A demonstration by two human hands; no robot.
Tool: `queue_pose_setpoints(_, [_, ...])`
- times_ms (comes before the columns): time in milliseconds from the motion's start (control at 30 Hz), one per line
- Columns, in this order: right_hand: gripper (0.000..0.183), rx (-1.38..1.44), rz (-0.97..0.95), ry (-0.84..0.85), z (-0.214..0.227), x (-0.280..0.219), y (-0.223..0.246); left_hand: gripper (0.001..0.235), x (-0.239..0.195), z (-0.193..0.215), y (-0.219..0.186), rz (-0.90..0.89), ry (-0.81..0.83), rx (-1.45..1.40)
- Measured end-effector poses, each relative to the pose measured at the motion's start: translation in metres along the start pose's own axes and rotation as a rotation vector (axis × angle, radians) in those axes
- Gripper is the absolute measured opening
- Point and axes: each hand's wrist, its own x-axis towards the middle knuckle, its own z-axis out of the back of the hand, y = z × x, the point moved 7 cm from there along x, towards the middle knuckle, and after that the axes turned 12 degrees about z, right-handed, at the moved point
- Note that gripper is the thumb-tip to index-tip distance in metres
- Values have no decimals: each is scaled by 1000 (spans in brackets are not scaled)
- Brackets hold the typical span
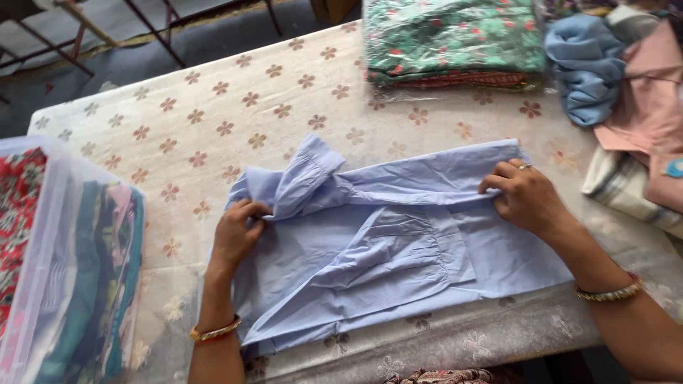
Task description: Fold various shirts and place them into a plastic storage container.
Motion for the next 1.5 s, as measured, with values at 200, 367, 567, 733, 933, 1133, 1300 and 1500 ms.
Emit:
queue_pose_setpoints(200, [50, 206, 137, 132, 22, 45, 36, 34, -22, 23, -69, -107, -366, 263])
queue_pose_setpoints(367, [67, 308, 276, -5, -2, 124, 96, 18, -34, 21, -82, -391, -486, 259])
queue_pose_setpoints(567, [57, 241, 358, -223, -34, 197, 139, 18, -41, 6, -82, -573, -392, 156])
queue_pose_setpoints(733, [10, 197, 431, -383, -19, 187, 141, 24, -51, 19, -102, -600, -286, 14])
queue_pose_setpoints(933, [24, 207, 395, -270, -1, 171, 147, 17, -47, -2, -105, -548, -152, -125])
queue_pose_setpoints(1133, [41, 228, 466, -270, -23, 192, 154, 22, -50, -10, -112, -472, 180, -245])
queue_pose_setpoints(1300, [37, 197, 446, -227, -29, 196, 147, 30, -41, -21, -90, -386, 457, -373])
queue_pose_setpoints(1500, [53, 183, 435, -90, -34, 190, 149, 49, -25, 27, -43, -315, 321, -738])
